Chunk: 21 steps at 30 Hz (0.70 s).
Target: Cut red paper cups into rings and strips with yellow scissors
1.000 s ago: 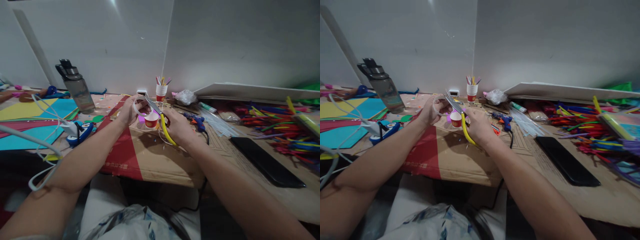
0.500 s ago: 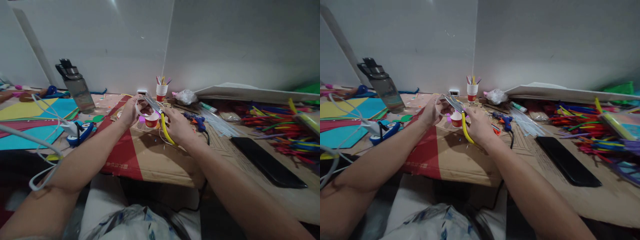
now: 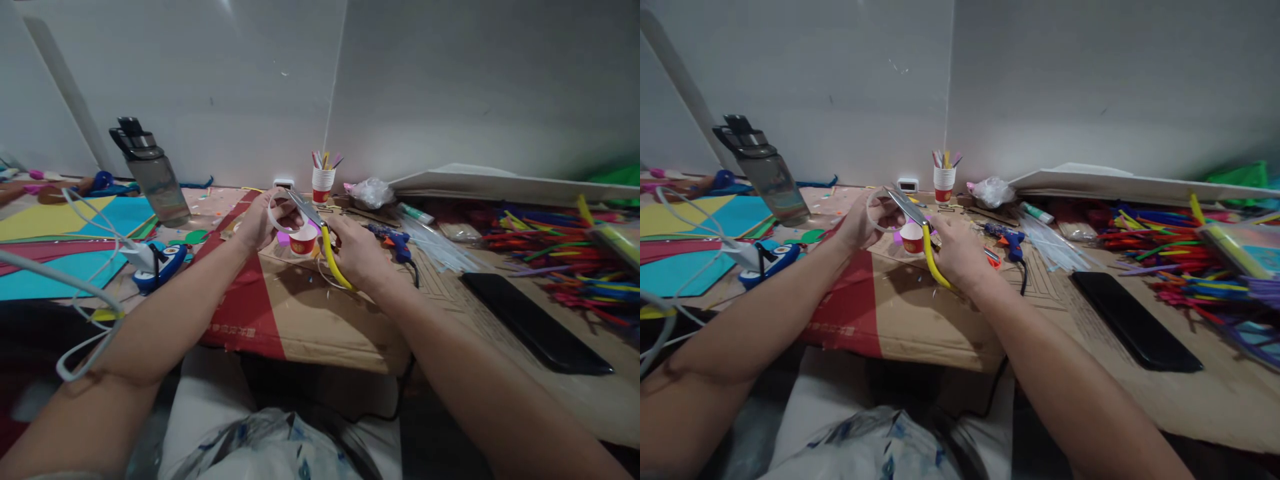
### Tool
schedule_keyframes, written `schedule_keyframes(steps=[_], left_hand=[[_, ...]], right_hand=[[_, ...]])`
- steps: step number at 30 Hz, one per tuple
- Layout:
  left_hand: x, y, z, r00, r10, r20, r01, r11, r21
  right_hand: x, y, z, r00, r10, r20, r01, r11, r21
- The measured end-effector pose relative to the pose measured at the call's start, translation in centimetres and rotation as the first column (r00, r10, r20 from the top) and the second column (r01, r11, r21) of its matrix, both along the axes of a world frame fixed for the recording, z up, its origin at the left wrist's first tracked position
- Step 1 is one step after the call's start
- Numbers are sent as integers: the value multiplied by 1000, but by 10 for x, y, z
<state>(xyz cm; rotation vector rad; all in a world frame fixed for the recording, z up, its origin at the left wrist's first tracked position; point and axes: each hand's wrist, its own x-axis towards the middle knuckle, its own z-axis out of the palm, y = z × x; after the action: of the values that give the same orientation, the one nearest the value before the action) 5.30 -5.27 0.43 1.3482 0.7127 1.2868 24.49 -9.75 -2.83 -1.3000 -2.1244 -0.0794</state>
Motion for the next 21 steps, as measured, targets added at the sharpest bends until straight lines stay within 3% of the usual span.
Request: schedule_keyframes(steps=[7, 15, 21], left_hand=[[-2, 6, -3, 999, -27, 26, 28, 999, -31], [-1, 7, -4, 998, 57, 33, -58, 998, 19], [1, 5, -9, 1000, -9, 27, 9, 1000, 8]], right_hand=[[0, -1, 2, 1000, -12, -11, 11, 1000, -24], [0, -1, 1, 1000, -16, -2, 16, 1000, -23], [0, -1, 0, 1000, -25, -18, 25, 999, -26]])
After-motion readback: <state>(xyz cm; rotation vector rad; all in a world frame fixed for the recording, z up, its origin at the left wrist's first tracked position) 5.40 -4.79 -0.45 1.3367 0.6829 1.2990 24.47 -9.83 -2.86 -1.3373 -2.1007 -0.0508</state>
